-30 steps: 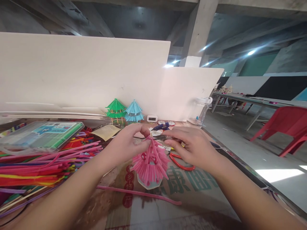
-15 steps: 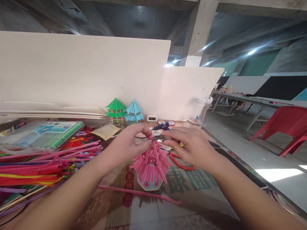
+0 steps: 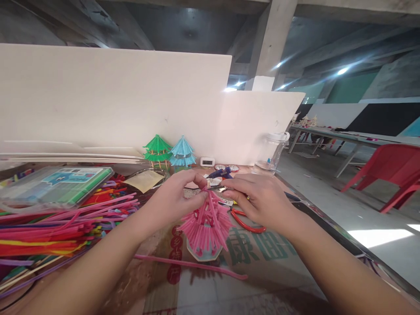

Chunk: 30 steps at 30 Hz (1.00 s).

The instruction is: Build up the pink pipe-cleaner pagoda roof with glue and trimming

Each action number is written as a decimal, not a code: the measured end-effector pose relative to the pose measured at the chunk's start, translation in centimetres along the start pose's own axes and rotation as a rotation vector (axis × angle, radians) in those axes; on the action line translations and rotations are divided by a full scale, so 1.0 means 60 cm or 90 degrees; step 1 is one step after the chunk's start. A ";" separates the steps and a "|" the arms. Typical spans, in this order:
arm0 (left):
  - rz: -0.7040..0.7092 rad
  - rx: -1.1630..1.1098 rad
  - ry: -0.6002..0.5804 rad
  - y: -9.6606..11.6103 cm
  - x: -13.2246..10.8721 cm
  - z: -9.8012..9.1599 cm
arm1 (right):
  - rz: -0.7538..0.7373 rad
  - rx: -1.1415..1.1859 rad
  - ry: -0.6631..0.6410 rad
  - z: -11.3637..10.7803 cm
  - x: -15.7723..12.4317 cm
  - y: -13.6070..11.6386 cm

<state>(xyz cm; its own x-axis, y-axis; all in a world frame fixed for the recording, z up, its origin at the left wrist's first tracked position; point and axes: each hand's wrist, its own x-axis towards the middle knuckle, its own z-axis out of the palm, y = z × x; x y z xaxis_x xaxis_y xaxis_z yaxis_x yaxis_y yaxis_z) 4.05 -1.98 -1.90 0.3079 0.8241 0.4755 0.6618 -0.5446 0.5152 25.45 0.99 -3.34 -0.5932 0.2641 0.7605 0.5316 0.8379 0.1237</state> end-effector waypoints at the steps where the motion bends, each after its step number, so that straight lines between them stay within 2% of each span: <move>1: 0.000 0.002 0.000 0.000 0.000 0.000 | 0.011 0.012 -0.002 -0.002 0.000 0.001; 5: 0.003 0.007 -0.006 0.001 0.001 -0.002 | 0.047 0.040 -0.015 -0.007 -0.001 0.004; 12: 0.008 0.015 0.002 0.000 0.000 -0.001 | 0.033 0.016 -0.034 -0.005 0.000 0.003; 19: 0.001 0.021 -0.003 0.000 0.001 -0.001 | 0.060 0.029 -0.054 -0.004 0.001 0.000; 26: -0.004 0.028 -0.001 0.004 -0.001 -0.001 | 0.045 0.034 -0.023 -0.002 0.002 -0.001; 30: 0.020 0.032 0.009 0.000 0.000 -0.009 | 0.083 0.050 -0.016 -0.004 0.002 0.000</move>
<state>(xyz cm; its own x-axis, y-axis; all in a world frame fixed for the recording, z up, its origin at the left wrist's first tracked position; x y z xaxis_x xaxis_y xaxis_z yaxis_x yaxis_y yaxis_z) 3.66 -2.04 -1.51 0.3205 0.8040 0.5009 0.6850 -0.5619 0.4636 25.51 0.90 -3.10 -0.5383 0.3840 0.7502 0.5569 0.8302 -0.0254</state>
